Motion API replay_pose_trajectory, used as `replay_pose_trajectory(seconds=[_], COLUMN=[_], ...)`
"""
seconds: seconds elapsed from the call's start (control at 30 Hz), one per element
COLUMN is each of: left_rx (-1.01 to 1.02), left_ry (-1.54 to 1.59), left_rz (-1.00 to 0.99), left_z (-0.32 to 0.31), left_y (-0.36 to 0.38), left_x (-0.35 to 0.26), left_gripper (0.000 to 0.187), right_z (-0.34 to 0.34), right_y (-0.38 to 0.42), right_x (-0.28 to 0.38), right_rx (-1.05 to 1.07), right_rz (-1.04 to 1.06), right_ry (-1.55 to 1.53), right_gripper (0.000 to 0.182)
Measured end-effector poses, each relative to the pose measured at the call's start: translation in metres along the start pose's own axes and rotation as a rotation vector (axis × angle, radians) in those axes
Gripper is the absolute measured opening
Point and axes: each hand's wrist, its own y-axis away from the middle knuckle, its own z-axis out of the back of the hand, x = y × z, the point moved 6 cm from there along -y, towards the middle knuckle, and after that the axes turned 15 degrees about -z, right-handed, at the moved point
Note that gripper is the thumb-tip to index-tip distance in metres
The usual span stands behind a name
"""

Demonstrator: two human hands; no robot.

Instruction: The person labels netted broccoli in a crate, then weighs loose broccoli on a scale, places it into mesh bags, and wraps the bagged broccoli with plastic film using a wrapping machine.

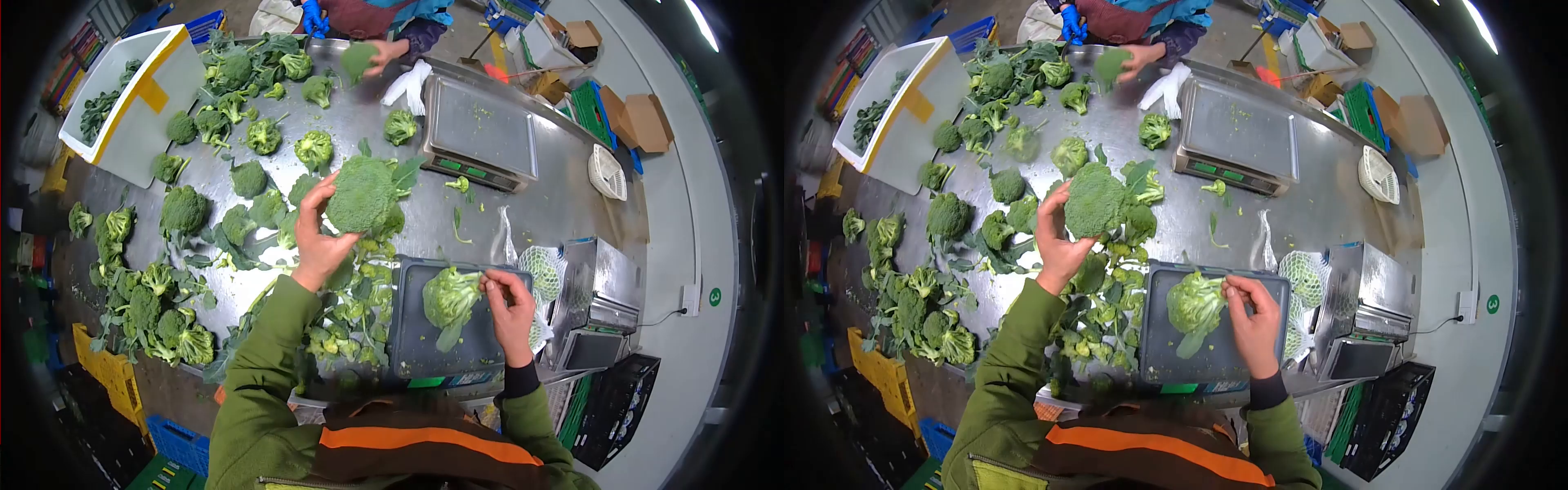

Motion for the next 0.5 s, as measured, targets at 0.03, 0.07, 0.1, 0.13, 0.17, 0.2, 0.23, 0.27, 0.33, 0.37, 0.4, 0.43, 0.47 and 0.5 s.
replay_pose_trajectory(seconds=[0.03, 0.07, 0.1, 0.13, 0.17, 0.2, 0.23, 0.27, 0.33, 0.37, 0.4, 0.43, 0.47, 0.5], left_rx=[-0.016, -0.012, -0.004, -0.005, -0.003, -0.005, -0.006, -0.008, 0.032, 0.033, 0.05, 0.055, 0.065, 0.099], left_ry=[0.011, 0.001, -0.033, 0.006, 0.044, 0.116, 0.178, 0.178, 0.072, 0.034, 0.032, -0.034, -0.1, -0.157], left_rz=[0.019, 0.115, 0.217, 0.321, 0.428, 0.544, 0.649, 0.701, 0.91, 0.999, 0.995, 1.071, 1.147, 1.083], left_z=[0.002, 0.006, 0.008, 0.009, 0.01, 0.012, 0.014, 0.016, 0.025, 0.03, 0.033, 0.04, 0.047, 0.061], left_y=[0.006, 0.015, 0.022, 0.03, 0.041, 0.053, 0.064, 0.075, 0.098, 0.11, 0.116, 0.126, 0.14, 0.159], left_x=[-0.004, -0.012, -0.012, -0.011, -0.01, -0.011, -0.012, -0.017, -0.026, -0.028, -0.032, -0.032, -0.031, -0.014], left_gripper=[0.07, 0.07, 0.068, 0.063, 0.058, 0.056, 0.055, 0.051, 0.07, 0.079, 0.079, 0.088, 0.096, 0.093], right_z=[0.0, 0.006, 0.012, 0.02, 0.03, 0.042, 0.053, 0.062, 0.081, 0.09, 0.097, 0.103, 0.108, 0.113], right_y=[-0.001, 0.007, 0.008, 0.01, 0.013, 0.018, 0.022, 0.029, 0.045, 0.053, 0.061, 0.07, 0.082, 0.095], right_x=[-0.002, -0.005, -0.009, -0.013, -0.02, -0.028, -0.037, -0.046, -0.067, -0.081, -0.098, -0.112, -0.126, -0.141], right_rx=[-0.003, -0.011, -0.027, -0.044, -0.064, -0.101, -0.126, -0.148, -0.18, -0.184, -0.189, -0.2, -0.192, -0.192], right_rz=[-0.011, 0.001, 0.012, 0.004, -0.004, -0.039, -0.071, -0.095, -0.165, -0.217, -0.255, -0.262, -0.295, -0.332], right_ry=[0.0, 0.068, 0.138, 0.119, 0.102, 0.113, 0.024, -0.07, -0.101, -0.131, -0.115, -0.128, -0.101, -0.071], right_gripper=[0.016, 0.016, 0.017, 0.017, 0.018, 0.018, 0.019, 0.02, 0.022, 0.024, 0.025, 0.025, 0.025, 0.025])
